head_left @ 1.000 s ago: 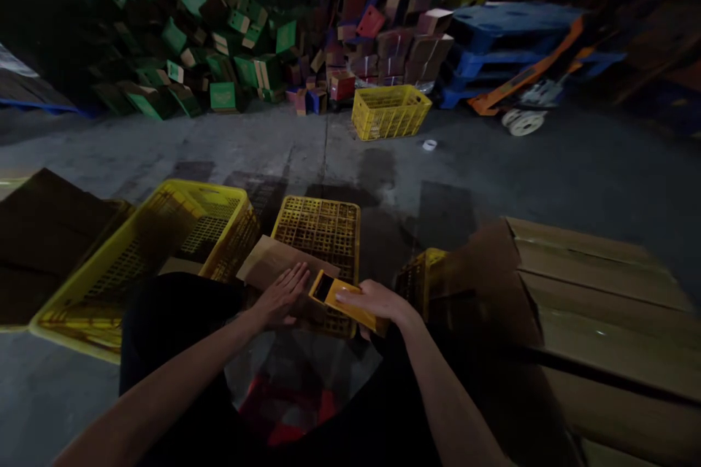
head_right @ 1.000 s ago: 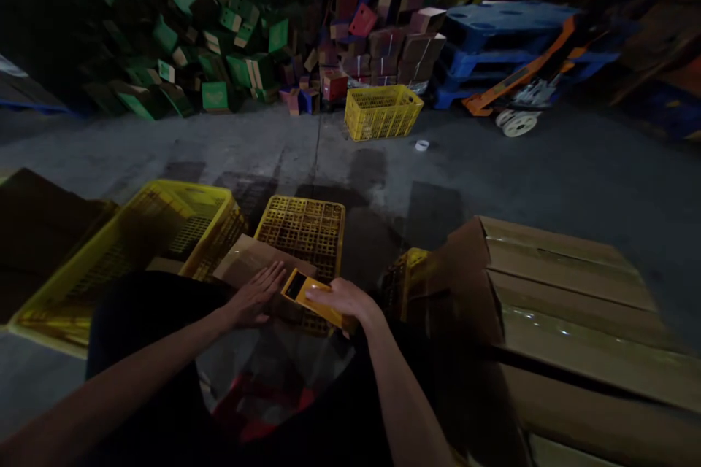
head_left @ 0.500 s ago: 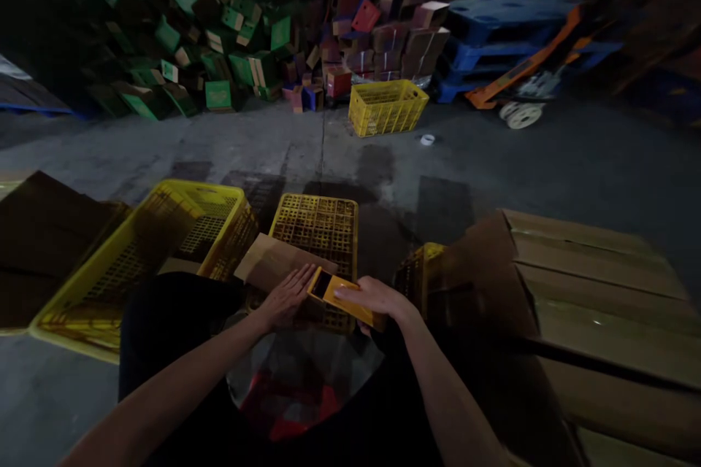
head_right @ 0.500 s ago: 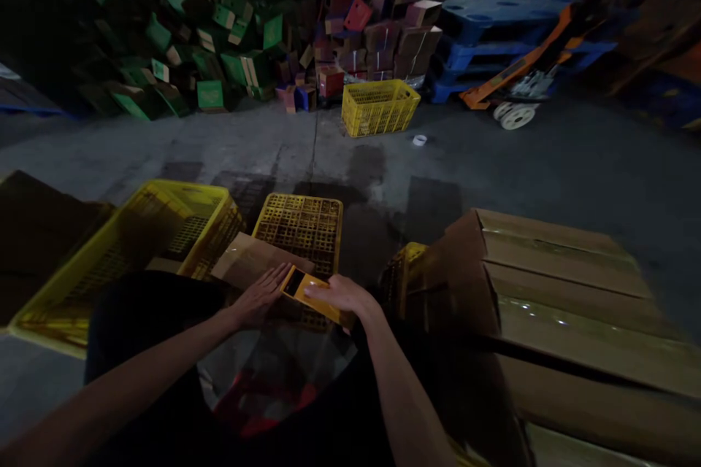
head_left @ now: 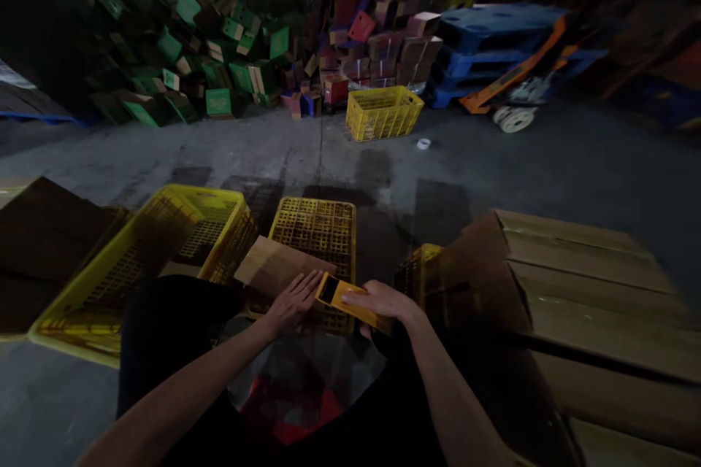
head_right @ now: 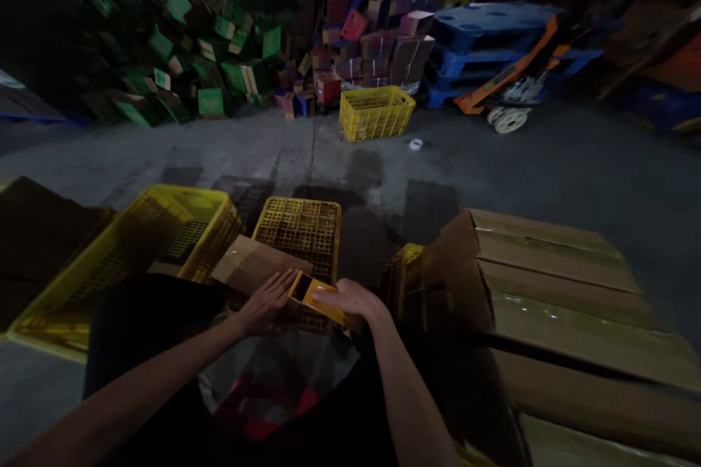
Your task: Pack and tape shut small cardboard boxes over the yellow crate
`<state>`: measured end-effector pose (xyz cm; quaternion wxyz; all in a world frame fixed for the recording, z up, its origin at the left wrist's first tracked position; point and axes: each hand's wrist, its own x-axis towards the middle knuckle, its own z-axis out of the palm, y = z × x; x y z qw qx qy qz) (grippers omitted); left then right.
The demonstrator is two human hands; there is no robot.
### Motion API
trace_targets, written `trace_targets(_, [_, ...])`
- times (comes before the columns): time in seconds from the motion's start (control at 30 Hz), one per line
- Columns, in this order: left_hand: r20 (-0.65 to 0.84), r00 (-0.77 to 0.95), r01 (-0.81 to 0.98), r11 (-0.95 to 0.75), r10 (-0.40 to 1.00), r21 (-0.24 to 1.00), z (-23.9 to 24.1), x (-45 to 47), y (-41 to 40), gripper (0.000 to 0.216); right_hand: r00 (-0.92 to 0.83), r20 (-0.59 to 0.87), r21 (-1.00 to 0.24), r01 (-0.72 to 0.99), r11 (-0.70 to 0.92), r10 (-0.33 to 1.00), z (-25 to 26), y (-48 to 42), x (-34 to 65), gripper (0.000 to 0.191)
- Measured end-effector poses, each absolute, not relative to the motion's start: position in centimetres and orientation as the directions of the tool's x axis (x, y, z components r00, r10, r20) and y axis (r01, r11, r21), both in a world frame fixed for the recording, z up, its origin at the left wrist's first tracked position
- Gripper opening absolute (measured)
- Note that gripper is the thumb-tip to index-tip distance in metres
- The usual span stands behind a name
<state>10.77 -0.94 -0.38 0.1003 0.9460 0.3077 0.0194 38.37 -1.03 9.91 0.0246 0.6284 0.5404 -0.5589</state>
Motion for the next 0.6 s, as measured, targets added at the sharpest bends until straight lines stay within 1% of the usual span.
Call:
trace_targets(0.13, [-0.031, 0.817, 0.569, -0.795, 0.576, 0.209, -0.3, 11.1, -0.9, 0.099, -0.216, -0.741, -0.572, 0.698, -0.430, 0.636, 10.1, -1.2, 38.5, 0.055])
trace_targets(0.23, [-0.044, 0.821, 0.564, -0.799, 0.569, 0.210, -0.4, 11.0, -0.6, 0.104, -0.202, -0.734, -0.565, 0.711, -0.418, 0.648, 10.2, -1.5, 39.3, 0.056])
trace_targets(0.33, [-0.060, 0.829, 0.556, -0.806, 0.556, 0.203, -0.5, 10.8, -0.4, 0.109, -0.215, -0.739, -0.587, 0.671, -0.453, 0.638, 10.0, -2.1, 40.4, 0.055])
trace_targets(0.5, [-0.057, 0.826, 0.561, -0.808, 0.561, 0.179, -0.3, 10.9, -0.7, 0.107, -0.235, -0.755, -0.596, 0.634, -0.493, 0.612, 9.6, -2.8, 41.4, 0.052])
trace_targets(0.6, [-0.071, 0.839, 0.543, -0.822, 0.539, 0.173, -0.1, 11.5, -1.1, 0.107, -0.283, -0.755, -0.619, 0.605, -0.500, 0.592, 9.3, -2.8, 41.3, 0.053])
